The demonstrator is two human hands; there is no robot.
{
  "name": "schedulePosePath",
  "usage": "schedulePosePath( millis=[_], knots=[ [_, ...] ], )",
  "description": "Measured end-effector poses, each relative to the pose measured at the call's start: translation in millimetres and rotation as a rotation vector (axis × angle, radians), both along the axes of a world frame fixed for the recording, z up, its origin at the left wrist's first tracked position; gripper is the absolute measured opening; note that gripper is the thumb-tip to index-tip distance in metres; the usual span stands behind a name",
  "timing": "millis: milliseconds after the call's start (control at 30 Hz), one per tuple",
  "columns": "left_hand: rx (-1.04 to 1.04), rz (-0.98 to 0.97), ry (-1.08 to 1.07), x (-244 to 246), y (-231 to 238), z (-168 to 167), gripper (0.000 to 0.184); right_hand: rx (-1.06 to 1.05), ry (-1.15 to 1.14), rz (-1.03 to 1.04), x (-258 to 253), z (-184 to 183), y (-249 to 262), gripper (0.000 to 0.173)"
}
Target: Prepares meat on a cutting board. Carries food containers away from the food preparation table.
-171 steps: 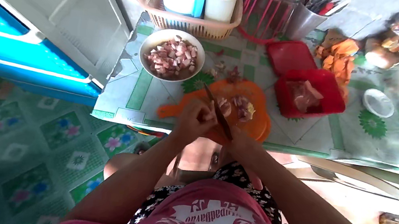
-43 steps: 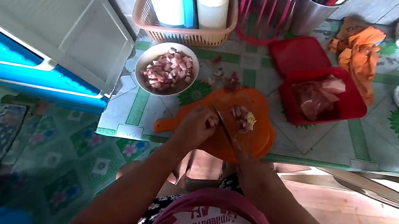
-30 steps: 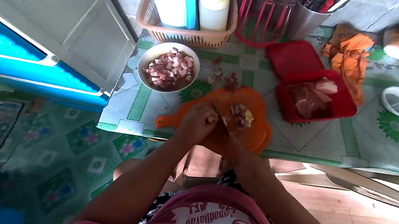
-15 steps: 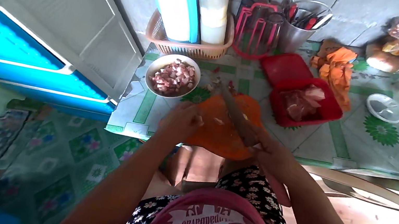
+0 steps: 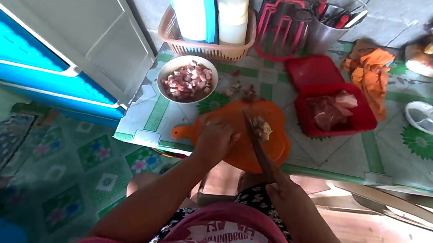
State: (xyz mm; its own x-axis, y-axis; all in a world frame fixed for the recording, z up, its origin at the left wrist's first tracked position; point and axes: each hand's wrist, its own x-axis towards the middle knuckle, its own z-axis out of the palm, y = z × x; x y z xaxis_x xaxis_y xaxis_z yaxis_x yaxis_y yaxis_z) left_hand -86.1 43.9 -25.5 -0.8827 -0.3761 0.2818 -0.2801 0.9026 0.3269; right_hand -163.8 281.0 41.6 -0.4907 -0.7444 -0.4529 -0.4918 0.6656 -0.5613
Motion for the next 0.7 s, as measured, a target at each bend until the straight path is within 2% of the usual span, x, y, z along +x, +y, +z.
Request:
schedulePosePath(
  millis=[100,200,267,533,700],
  knots=[
    [-0.141,0.046,0.238,5.6,2.4,-30.0,0.020,0.012,0.109,0.099,13.7,-2.2,-4.7,0.063],
    [-0.222,0.044,0.324,10.3,5.7,-44.8,0.017,0.103,0.102,0.146,17.9,-3.5,-11.8,0.063],
    [-0.233,0.034,0.338,11.4,5.9,-50.6,0.014,0.187,0.081,0.157,16.3,-5.7,-17.4,0.066],
    [-0.201,0.031,0.328,7.6,3.7,-52.9,0.012,0.263,0.109,0.173,18.1,-5.6,-23.3,0.066],
    [-0.153,0.019,0.336,8.0,2.3,-52.9,0.011,0.242,0.098,0.184,6.8,-3.3,-55.4,0.066]
  ],
)
